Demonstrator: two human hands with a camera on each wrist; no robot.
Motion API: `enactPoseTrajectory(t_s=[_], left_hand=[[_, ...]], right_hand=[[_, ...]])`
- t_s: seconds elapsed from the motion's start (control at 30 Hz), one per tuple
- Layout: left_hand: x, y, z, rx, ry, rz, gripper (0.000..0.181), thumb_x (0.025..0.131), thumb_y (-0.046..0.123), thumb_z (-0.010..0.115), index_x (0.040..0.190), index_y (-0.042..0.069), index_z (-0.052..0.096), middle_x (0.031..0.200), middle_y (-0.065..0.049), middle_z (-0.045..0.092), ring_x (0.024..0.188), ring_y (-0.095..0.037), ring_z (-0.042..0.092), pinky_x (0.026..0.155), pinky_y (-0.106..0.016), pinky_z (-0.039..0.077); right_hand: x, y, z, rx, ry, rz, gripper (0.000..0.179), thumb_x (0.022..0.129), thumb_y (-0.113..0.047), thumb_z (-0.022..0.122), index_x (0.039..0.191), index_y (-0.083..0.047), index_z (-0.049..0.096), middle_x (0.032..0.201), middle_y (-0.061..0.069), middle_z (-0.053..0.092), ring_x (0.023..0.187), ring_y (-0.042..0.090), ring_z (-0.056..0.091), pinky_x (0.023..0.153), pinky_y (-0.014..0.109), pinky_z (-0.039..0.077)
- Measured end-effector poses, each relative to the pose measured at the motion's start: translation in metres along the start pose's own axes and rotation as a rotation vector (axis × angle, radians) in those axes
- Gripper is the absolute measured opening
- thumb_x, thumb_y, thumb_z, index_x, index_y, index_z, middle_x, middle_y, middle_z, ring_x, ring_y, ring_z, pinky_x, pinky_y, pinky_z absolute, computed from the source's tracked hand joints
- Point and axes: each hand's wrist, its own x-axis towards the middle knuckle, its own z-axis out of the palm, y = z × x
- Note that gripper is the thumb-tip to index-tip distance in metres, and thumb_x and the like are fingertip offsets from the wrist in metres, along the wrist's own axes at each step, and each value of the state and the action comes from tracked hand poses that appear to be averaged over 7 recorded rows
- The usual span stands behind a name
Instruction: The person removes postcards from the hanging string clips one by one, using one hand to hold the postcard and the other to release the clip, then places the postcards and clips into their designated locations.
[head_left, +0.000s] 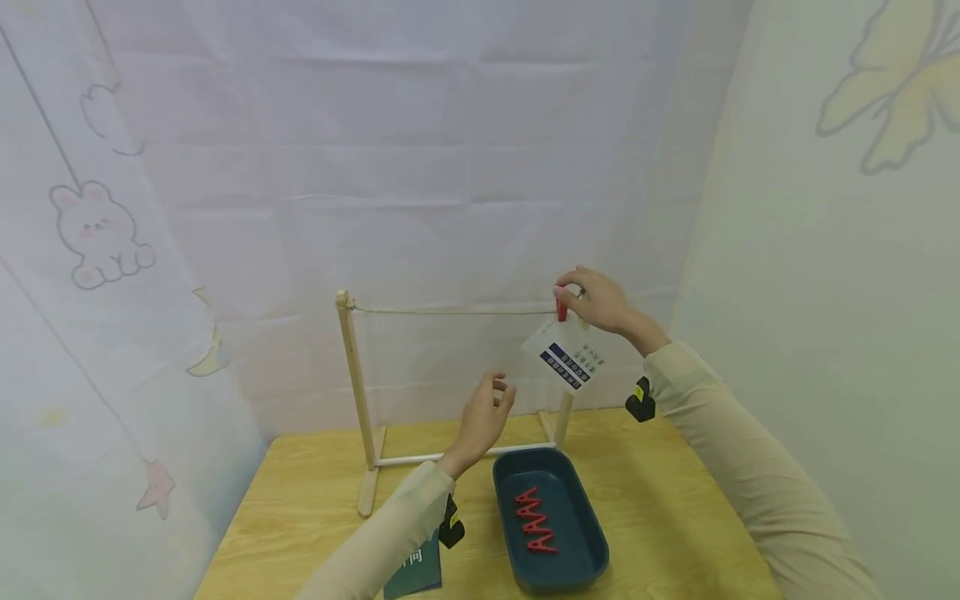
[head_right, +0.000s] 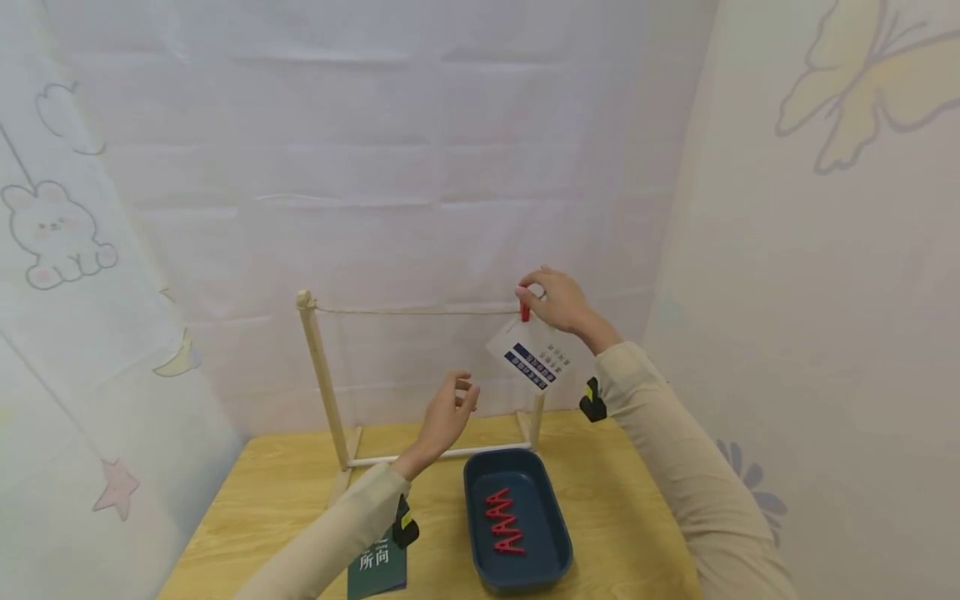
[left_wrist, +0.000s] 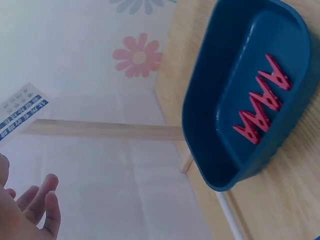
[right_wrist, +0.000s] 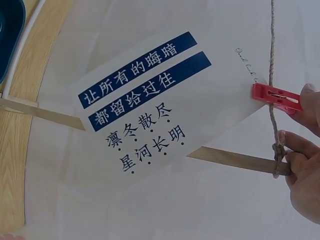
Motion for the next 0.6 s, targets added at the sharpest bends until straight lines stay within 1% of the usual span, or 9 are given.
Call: enactPoseTrajectory(t_s=[0.07,0.2,0.3,0.37,0.43,0.5,0.6], left_hand=[[0.004,0.006,0.001,-0.016,-0.002,-0.011,0.039,0.106,0.028,0.049,0.138,0.005,0.047,0.119,-0.013,0.062,0.089,-0.021,0.067,0.073,-0.036,0.055],[0.011,0.019,0.005,-0.047,-0.003,-0.021,0.046,0.106,0.028,0.050,0.143,0.003,0.043,0.130,-0.016,0.058,0.092,-0.025,0.067,0.075,-0.039,0.055],[0.018,0.026,0.012,-0.054,-0.003,-0.027,0.050,0.106,0.028,0.051,0.145,0.000,0.039,0.134,-0.016,0.057,0.093,-0.025,0.068,0.076,-0.039,0.055],[0.022,0.030,0.017,-0.059,-0.003,-0.032,0.052,0.105,0.029,0.051,0.146,-0.001,0.037,0.134,-0.015,0.057,0.093,-0.024,0.068,0.076,-0.038,0.055],[0.025,0.034,0.020,-0.073,0.006,-0.023,0.051,0.105,0.028,0.051,0.144,-0.001,0.038,0.132,-0.015,0.059,0.092,-0.023,0.069,0.076,-0.038,0.055],[0.027,0.038,0.021,-0.088,0.012,-0.014,0.044,0.105,0.028,0.051,0.140,0.001,0.042,0.127,-0.012,0.061,0.090,-0.020,0.069,0.074,-0.035,0.055],[0.029,0.042,0.019,-0.132,0.046,0.010,0.028,0.105,0.024,0.051,0.125,0.004,0.050,0.117,-0.011,0.064,0.083,-0.018,0.070,0.069,-0.033,0.054]], right_hand=[[-0.001,0.000,-0.001,0.015,-0.002,0.026,0.035,0.105,-0.022,0.051,0.124,0.006,0.060,0.137,0.028,0.052,0.142,0.044,0.028,0.108,0.060,0.029],[-0.002,0.000,-0.003,0.034,-0.013,0.054,0.038,0.105,-0.023,0.050,0.127,0.007,0.058,0.142,0.029,0.047,0.135,0.045,0.038,0.105,0.060,0.033],[-0.002,0.001,-0.004,0.037,-0.023,0.073,0.040,0.106,-0.025,0.050,0.129,0.007,0.057,0.144,0.029,0.045,0.130,0.045,0.044,0.105,0.060,0.034],[-0.002,0.000,-0.004,0.040,-0.025,0.082,0.040,0.106,-0.024,0.050,0.130,0.007,0.057,0.144,0.029,0.045,0.130,0.045,0.044,0.105,0.059,0.034],[-0.001,-0.001,-0.003,0.048,-0.026,0.084,0.040,0.105,-0.024,0.051,0.129,0.007,0.057,0.144,0.029,0.045,0.130,0.045,0.043,0.105,0.059,0.033],[-0.001,-0.002,-0.003,0.057,-0.025,0.080,0.039,0.105,-0.024,0.051,0.128,0.007,0.058,0.143,0.029,0.046,0.131,0.045,0.043,0.105,0.059,0.034],[0.000,-0.004,-0.002,0.071,-0.021,0.067,0.037,0.105,-0.022,0.052,0.126,0.007,0.059,0.142,0.029,0.047,0.132,0.044,0.042,0.105,0.059,0.033]])
